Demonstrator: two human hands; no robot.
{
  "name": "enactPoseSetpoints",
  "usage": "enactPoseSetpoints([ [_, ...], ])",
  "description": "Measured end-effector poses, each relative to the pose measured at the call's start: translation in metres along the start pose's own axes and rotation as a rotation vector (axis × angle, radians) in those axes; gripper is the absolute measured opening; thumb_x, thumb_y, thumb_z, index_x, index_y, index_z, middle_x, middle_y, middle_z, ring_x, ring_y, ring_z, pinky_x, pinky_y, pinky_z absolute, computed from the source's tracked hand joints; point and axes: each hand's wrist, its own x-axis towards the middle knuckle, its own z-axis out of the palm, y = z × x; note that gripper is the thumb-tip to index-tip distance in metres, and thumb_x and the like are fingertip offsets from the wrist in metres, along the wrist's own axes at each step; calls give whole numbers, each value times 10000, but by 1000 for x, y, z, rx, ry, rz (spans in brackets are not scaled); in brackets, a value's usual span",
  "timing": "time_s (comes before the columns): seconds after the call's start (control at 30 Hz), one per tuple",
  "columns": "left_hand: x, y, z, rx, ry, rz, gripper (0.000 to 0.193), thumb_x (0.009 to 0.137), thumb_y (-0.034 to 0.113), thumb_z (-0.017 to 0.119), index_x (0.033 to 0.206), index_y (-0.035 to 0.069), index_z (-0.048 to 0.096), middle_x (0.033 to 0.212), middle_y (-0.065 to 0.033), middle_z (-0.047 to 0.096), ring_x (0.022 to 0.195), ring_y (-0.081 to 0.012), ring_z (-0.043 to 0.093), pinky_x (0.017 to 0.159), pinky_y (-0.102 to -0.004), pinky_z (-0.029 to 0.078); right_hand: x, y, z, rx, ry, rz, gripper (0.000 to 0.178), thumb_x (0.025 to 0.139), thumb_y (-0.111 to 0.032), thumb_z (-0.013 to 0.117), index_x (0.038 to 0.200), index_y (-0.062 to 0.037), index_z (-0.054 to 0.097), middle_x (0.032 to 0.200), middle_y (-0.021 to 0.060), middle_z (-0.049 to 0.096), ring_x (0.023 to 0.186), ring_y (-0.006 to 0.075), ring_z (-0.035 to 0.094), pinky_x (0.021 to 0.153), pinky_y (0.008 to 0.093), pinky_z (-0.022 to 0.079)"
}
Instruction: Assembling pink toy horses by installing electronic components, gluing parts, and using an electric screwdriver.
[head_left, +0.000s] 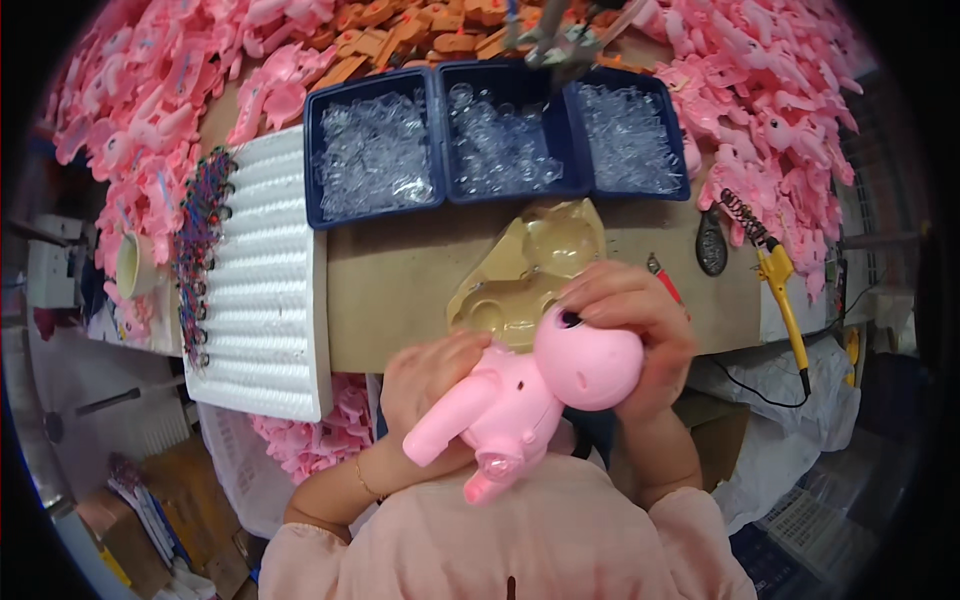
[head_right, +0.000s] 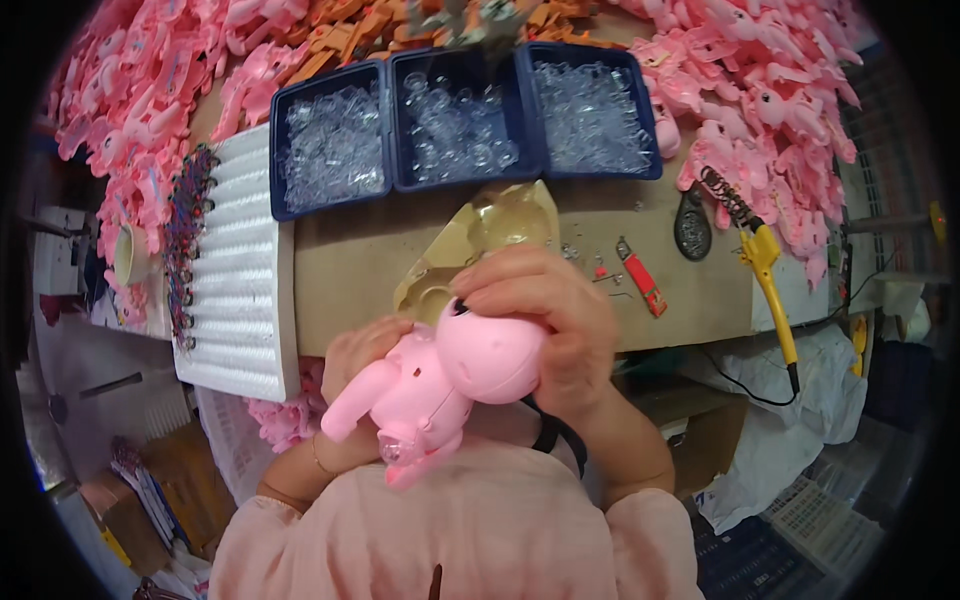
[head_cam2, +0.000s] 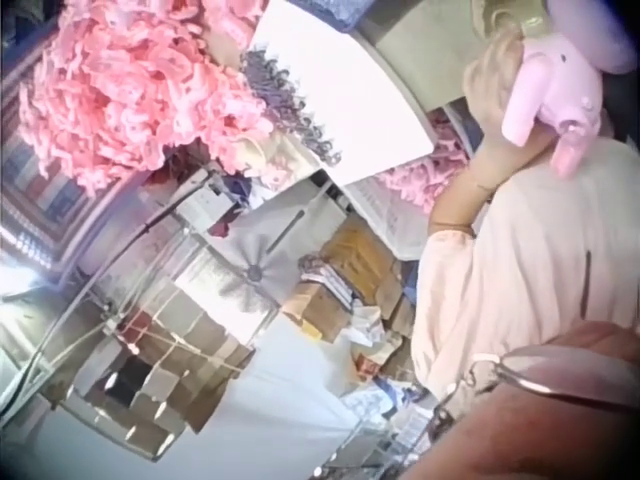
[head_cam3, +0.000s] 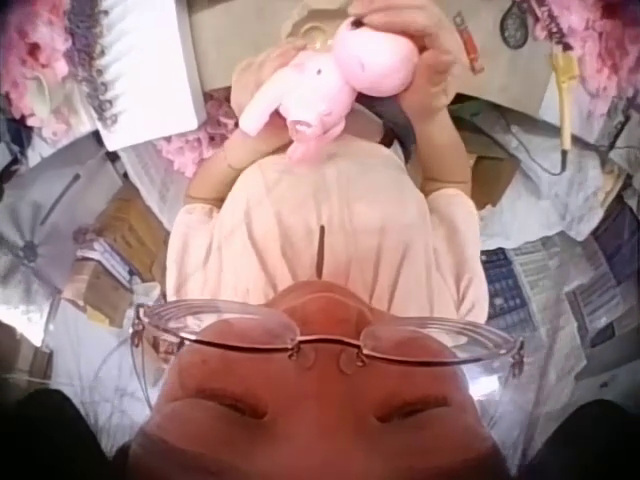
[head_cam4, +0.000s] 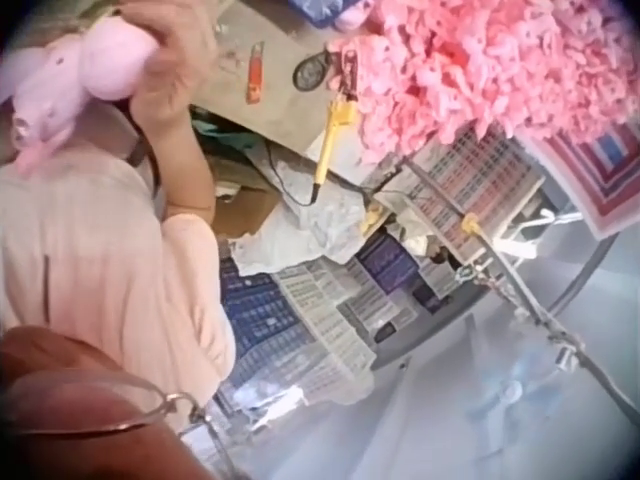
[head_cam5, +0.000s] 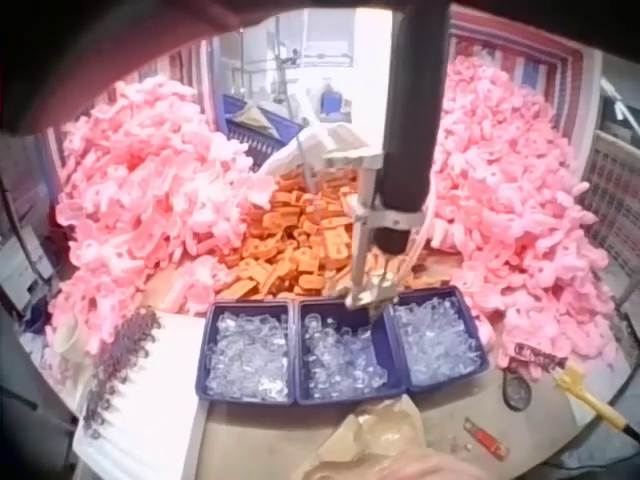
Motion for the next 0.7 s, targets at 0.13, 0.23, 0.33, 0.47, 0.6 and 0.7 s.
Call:
enactPoseSetpoints([
  [0.13, -11, 3, 4, -98, -80, -171, 481, 582, 274, 740, 956, 31, 562, 916, -101, 617, 798, -255, 615, 683, -342, 470, 1, -6, 4, 41, 47, 69, 497, 953, -306, 281, 746, 37, 576, 797, 204, 596, 712, 302, 579, 709, 408, 461],
  [0.23, 1, 11, -2, -240, -145, -314, 383, 572, 215, 738, 872, 30, 587, 817, -94, 610, 717, -237, 607, 639, -327, 499, 5, -9, 5, -70, 44, 92, 468, 941, -249, 275, 751, 50, 581, 807, 214, 610, 723, 299, 584, 712, 397, 467],
  [0.33, 0, 5, 3, -284, -188, -361, 398, 591, 197, 740, 912, 31, 574, 850, -90, 606, 741, -211, 601, 665, -309, 498, 6, -5, 6, -74, 76, 161, 442, 928, -214, 278, 756, 58, 580, 818, 221, 620, 732, 291, 587, 722, 382, 470],
  [0.47, 1, 7, 3, -335, -1, -230, 473, 610, 179, 743, 1009, 31, 538, 918, -93, 607, 768, -250, 617, 636, -334, 500, 9, -7, 8, -61, 149, 269, 465, 937, -251, 293, 767, 58, 595, 813, 196, 627, 746, 270, 592, 730, 371, 471],
  [0.6, 8, -6, -37, -1402, -418, -740, 532, 724, 99, 688, 1201, 17, 467, 1096, -105, 555, 1008, -197, 553, 863, -339, 469, 26, -30, -17, 332, -103, 665, 411, 873, -268, 469, 1144, 40, 489, 1134, 154, 533, 1035, 239, 529, 871, 335, 430],
  [0.7, 6, -15, -22, -2277, -634, -939, 675, 773, 379, 625, 1259, -35, 403, 1163, -231, 514, 1080, -316, 526, 928, -387, 437, 30, -33, -7, 410, -381, 572, 948, 603, -150, 789, 1377, -16, 259, 1379, 112, 348, 1250, 218, 376, 1026, 338, 296],
])
